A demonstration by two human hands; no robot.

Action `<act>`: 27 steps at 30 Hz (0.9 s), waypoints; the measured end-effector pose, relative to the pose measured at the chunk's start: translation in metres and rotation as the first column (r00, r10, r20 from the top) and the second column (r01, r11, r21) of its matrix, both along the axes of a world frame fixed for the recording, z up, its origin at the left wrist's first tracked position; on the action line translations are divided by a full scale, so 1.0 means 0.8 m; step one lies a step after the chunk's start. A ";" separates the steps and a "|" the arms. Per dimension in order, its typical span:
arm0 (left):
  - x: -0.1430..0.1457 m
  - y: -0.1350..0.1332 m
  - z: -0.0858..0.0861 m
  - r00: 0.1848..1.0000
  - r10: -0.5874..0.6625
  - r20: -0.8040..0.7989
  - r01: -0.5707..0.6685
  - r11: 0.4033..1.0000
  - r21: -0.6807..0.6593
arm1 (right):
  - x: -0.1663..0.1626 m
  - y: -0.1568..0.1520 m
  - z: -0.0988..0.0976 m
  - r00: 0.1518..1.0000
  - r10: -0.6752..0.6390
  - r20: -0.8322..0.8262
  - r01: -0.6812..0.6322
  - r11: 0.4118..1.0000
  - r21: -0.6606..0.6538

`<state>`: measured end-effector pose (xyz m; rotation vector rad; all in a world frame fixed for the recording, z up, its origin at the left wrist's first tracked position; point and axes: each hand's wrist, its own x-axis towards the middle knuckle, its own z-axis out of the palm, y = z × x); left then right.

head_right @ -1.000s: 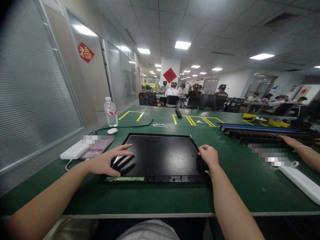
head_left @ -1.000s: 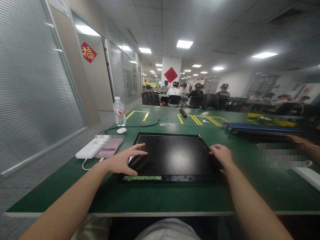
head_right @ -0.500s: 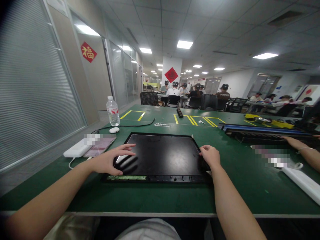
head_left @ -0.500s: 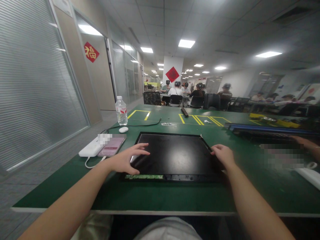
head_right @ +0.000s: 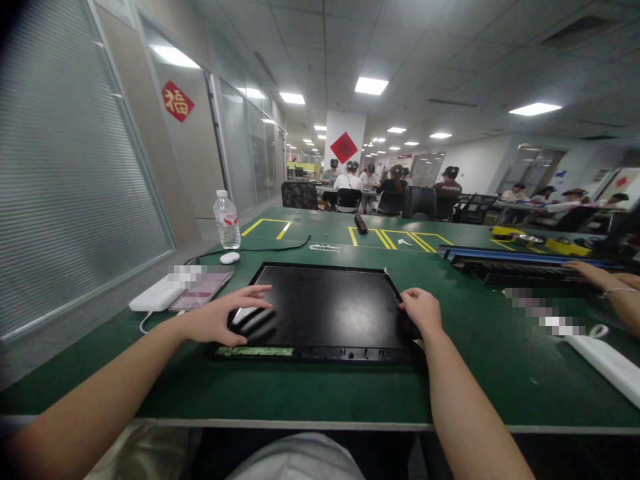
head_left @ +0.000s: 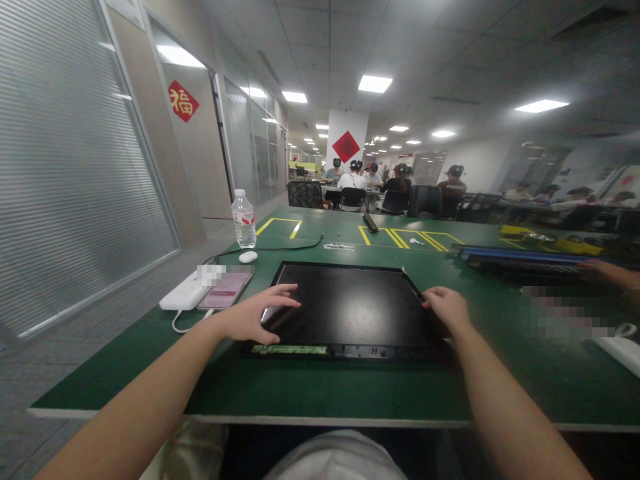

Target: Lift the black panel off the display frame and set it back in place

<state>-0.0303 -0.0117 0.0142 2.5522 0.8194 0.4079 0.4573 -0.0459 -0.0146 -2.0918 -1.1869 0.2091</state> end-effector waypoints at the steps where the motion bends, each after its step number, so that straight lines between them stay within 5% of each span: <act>1: -0.001 0.001 -0.001 1.000 0.020 -0.011 -0.020 1.000 0.004 | 0.000 0.000 0.000 1.000 0.000 0.001 0.000 1.000 -0.003; 5: -0.003 0.010 -0.007 0.978 0.207 -0.034 -0.206 0.977 0.054 | 0.000 -0.001 0.002 1.000 -0.004 -0.014 0.003 1.000 -0.025; 11: -0.001 0.022 -0.013 0.865 0.496 -0.074 -0.474 0.856 0.205 | 0.003 0.001 -0.001 1.000 0.000 -0.020 -0.001 1.000 -0.023; 18: 0.013 0.020 -0.011 0.828 0.519 -0.213 -0.460 0.846 0.272 | 0.002 0.001 0.000 1.000 -0.009 -0.026 0.008 0.999 -0.037; 27: 0.011 0.032 -0.022 0.836 0.527 -0.149 -0.485 0.839 0.246 | 0.004 0.002 -0.004 1.000 -0.006 -0.016 0.006 1.000 -0.014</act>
